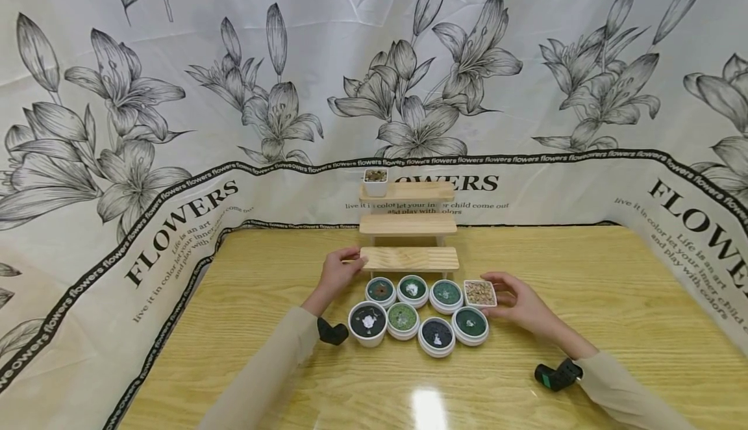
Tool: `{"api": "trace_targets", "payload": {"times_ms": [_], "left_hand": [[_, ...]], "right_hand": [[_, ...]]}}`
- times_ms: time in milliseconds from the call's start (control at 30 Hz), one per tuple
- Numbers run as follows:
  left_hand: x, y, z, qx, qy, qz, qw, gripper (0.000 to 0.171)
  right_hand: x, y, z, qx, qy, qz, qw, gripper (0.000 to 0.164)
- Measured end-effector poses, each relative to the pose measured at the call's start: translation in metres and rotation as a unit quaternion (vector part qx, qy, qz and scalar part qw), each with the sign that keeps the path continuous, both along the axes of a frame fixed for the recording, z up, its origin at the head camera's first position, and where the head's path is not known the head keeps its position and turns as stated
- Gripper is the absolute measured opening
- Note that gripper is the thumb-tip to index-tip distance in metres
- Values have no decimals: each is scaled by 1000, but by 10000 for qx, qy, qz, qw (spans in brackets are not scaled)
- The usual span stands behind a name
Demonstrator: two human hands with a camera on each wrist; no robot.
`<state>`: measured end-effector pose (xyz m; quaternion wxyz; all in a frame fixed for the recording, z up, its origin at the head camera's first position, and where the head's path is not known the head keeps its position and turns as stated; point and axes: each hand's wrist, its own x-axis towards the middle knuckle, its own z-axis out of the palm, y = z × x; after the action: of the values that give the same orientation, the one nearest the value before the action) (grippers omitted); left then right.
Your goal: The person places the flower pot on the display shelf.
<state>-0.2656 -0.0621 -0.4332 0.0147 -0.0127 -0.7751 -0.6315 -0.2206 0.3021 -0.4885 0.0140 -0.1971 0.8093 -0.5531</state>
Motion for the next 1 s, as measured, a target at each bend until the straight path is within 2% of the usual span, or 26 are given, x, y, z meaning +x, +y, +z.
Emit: {"api": "trace_targets", "payload": {"times_ms": [33,267,600,833,1000], "left_hand": [[-1,0,-1,-2,-35,21,10000,35],[-23,-5,-36,-26,-94,174,9998,36],[-23,-4,-36,-30,-141,272,9995,34],[-23,-3,-37,-56,-123,225,9997,36],[-25,-3,-38,-26,-130,223,9997,35]], "right_hand": [[1,0,-1,-16,5,8,10000,66],[8,2,-1,-86,142,-101,9998,65],[18,6,5,-17,-410,-646,9971,68],[19,11,9,377,-310,-1016,9936,65],[19,12,17,499,-221,-1103,9924,65]]}}
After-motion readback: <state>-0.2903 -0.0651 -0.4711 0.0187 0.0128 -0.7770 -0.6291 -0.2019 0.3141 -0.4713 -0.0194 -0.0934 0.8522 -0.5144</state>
